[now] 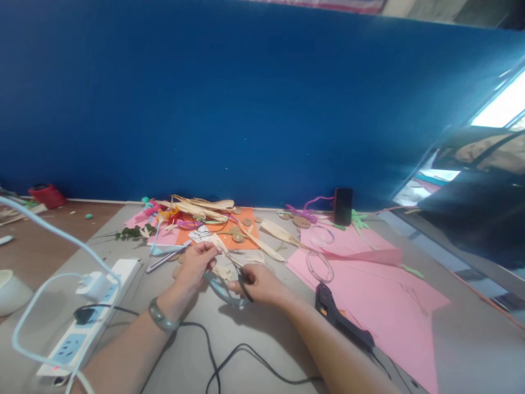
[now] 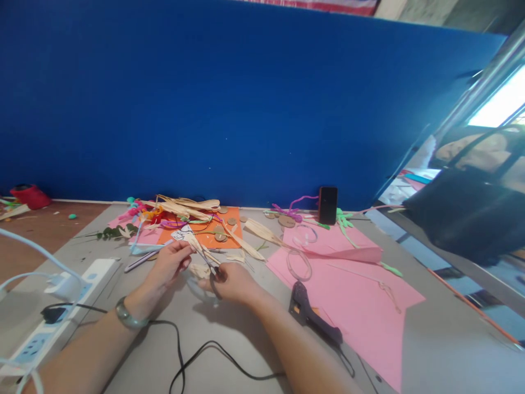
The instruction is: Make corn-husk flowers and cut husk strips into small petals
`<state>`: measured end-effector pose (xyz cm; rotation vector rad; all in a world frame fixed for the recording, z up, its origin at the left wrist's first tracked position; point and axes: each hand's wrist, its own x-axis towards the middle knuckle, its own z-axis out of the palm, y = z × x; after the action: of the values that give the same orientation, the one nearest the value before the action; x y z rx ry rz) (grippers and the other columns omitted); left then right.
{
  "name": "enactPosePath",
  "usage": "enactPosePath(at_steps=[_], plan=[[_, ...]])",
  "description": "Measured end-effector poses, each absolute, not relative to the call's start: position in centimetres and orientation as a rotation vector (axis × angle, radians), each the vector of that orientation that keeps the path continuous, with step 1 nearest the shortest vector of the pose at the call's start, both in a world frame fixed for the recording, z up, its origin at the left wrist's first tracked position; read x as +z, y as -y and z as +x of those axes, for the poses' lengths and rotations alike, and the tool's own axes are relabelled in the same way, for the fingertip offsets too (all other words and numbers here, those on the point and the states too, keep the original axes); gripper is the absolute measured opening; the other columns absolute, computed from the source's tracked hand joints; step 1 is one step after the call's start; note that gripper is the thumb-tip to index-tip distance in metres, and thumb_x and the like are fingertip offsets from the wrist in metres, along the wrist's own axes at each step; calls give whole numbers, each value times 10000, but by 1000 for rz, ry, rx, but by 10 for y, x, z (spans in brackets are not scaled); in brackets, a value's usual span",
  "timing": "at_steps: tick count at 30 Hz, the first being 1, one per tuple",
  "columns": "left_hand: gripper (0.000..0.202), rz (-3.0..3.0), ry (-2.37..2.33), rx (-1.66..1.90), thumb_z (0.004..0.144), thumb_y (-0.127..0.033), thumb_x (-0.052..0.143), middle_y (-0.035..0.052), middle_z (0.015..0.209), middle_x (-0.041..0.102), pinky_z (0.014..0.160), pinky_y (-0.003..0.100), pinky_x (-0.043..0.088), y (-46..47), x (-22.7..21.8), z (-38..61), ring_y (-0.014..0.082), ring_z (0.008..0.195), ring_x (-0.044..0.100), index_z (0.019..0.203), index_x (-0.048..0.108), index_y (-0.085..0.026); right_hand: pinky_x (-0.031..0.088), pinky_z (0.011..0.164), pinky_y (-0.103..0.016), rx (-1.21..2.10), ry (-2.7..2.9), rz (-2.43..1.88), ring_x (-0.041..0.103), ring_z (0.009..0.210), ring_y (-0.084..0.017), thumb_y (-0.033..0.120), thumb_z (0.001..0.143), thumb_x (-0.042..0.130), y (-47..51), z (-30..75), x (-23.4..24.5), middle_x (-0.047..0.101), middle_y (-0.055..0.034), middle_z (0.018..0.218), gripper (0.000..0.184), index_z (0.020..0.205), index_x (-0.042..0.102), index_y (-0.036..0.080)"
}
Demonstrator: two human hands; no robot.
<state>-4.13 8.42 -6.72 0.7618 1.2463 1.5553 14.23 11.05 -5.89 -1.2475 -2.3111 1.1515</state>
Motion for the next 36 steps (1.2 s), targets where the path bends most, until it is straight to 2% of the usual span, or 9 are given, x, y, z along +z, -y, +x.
enactPosePath(at_steps=[7,12,21,30,36], plan=[[270,743,-1227,1479,535,-329,777,-43,447,523,341,162,227,-81,-63,-36,40,350,395,589,590,-142,314,433,-208,1403,2167,-1202,479,449,-108,472,685,683,-110,142,-62,574,16,478,340,560,590,170],[271,746,-1208,1459,568,-344,771,13,577,627,351,160,270,-80,-63,-37,38,383,439,602,617,-124,349,458,-213,1474,2156,-1177,512,467,-118,497,703,658,-112,143,-64,592,5,490,367,555,580,170],[328,740,-1228,1466,530,-373,795,25,613,648,336,151,276,-81,-64,-37,39,372,456,628,616,-116,370,499,-209,1546,2181,-1124,502,485,-114,558,733,621,-111,143,-60,568,13,482,446,519,558,171],[290,763,-1191,1467,574,-356,784,34,611,647,357,151,286,-81,-66,-38,37,396,447,632,651,-105,385,550,-215,1641,2157,-1090,501,506,-110,585,755,586,-114,144,-65,555,10,486,498,499,536,161],[272,749,-1174,1462,575,-335,784,26,614,638,355,150,280,-81,-66,-39,36,400,455,629,656,-102,346,501,-211,1681,2139,-1072,459,473,-97,560,748,611,-116,145,-64,518,19,465,478,509,541,152]])
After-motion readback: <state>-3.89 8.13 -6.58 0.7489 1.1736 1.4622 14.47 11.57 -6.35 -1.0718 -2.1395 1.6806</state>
